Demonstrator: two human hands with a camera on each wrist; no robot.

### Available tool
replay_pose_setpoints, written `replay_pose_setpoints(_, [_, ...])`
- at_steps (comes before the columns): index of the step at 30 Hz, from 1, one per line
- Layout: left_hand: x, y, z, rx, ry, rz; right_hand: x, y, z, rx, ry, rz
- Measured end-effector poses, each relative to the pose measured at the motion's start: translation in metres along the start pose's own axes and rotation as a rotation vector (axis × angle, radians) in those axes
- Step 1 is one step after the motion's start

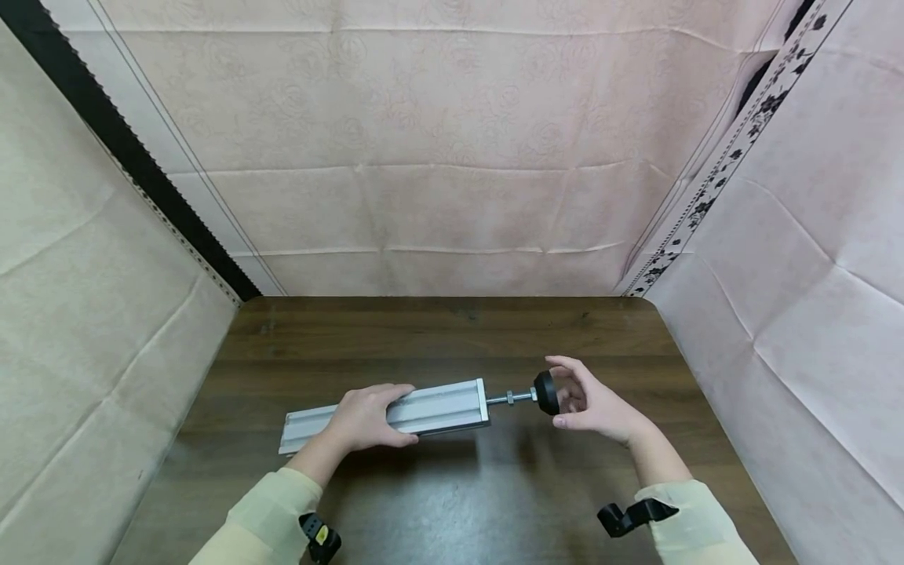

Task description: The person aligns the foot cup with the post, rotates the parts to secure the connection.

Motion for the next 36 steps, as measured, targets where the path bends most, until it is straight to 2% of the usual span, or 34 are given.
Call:
replay_pose_setpoints(3, [0.0000, 0.0002, 0.0008, 0.003, 0.000, -0.001, -0.0011, 0.0001, -0.0001, 0.019, 0.015, 0.035])
replay_pose_setpoints(8, [-0.0005, 0.0008, 0.0020, 0.003, -0.008, 0.003, -0.0037, 0.0009, -0.0005, 0.002, 0.039, 0.075])
replay_pose_setpoints(19, [-0.0020, 0.0004, 0.0023, 0.003, -0.011, 0.006, -0.0040, -0.0003, 0.0020, -0.065, -0.022, 0.046])
replay_pose_setpoints(28, [-0.0023, 0.0000, -0.0001, 0.004, -0.011, 0.003, -0.0033, -0.0001, 0.0006, -0.048, -0.011, 0.031])
replay_pose_setpoints(36, [-0.0024, 0.0005, -0.0011, -0.012, 0.007, -0.004, -0.0033, 0.0012, -0.0001, -0.056, -0.030, -0.024])
Point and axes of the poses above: each hand's wrist, its own y-axis towards the middle knuckle, its own x-axis out of the back of the hand, z = x × y, the point moved 1 cm from there along y, towards the middle knuckle, and after that the axes turned 7 degrees about -y, right-handed, at the moved point
